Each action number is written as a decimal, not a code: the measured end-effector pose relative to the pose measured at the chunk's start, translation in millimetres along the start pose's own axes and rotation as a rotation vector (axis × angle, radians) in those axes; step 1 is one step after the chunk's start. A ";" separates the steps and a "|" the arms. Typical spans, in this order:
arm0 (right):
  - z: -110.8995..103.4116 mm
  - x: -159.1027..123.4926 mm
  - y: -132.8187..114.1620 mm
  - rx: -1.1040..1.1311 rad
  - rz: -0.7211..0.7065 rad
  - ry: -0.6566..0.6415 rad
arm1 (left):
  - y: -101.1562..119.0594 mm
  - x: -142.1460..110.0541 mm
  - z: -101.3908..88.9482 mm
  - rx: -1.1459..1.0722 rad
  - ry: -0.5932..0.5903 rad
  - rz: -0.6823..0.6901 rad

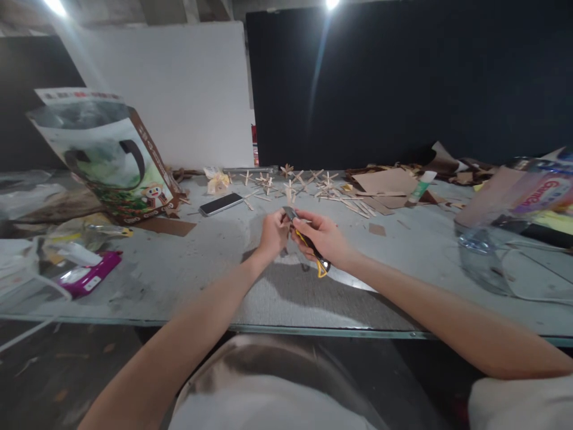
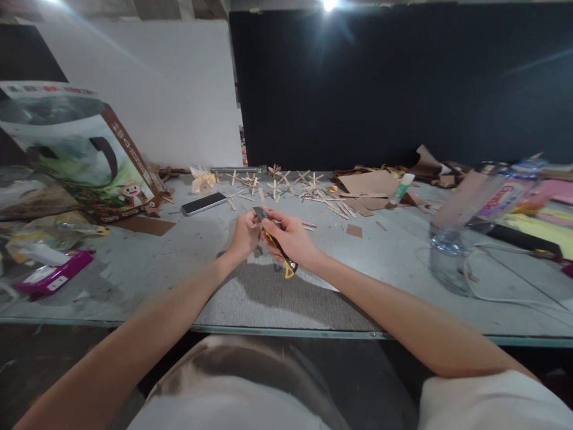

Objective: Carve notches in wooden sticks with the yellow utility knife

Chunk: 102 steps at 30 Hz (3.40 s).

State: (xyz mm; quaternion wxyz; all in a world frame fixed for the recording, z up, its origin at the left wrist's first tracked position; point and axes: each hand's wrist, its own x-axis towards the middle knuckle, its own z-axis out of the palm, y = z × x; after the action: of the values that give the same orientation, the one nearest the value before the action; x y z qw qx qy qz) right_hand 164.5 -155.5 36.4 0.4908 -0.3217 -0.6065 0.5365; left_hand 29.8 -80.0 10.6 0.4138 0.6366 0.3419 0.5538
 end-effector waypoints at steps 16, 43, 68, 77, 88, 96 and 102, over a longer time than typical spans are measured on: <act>-22.7 12.6 3.0 -0.239 -0.089 0.379 | 3.8 -3.9 0.7 -0.076 -0.158 0.025; -61.6 25.8 2.3 -0.861 -0.034 0.033 | 1.8 12.2 -12.5 -0.255 0.117 -0.110; -95.6 40.5 32.5 -1.504 0.018 0.131 | 1.4 9.4 -13.1 -0.068 0.084 -0.138; -59.8 33.3 13.0 -1.043 -0.183 0.263 | 2.8 5.1 -12.9 -0.012 0.030 -0.092; -42.4 27.7 16.5 -0.964 -0.254 0.288 | 6.8 -0.9 -8.9 -0.047 -0.091 -0.098; -34.0 24.7 14.9 -0.961 -0.235 0.279 | 2.7 -1.0 -8.1 0.018 -0.109 -0.041; -35.4 24.9 9.3 -0.916 -0.193 0.267 | -2.4 -0.9 -13.8 0.161 -0.150 0.067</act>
State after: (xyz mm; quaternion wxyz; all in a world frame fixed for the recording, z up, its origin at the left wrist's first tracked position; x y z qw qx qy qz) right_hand 188.7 -118.8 31.5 0.4200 -0.5127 -0.7390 0.1205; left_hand 16.0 -77.8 8.6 0.3669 0.7185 0.3319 0.4889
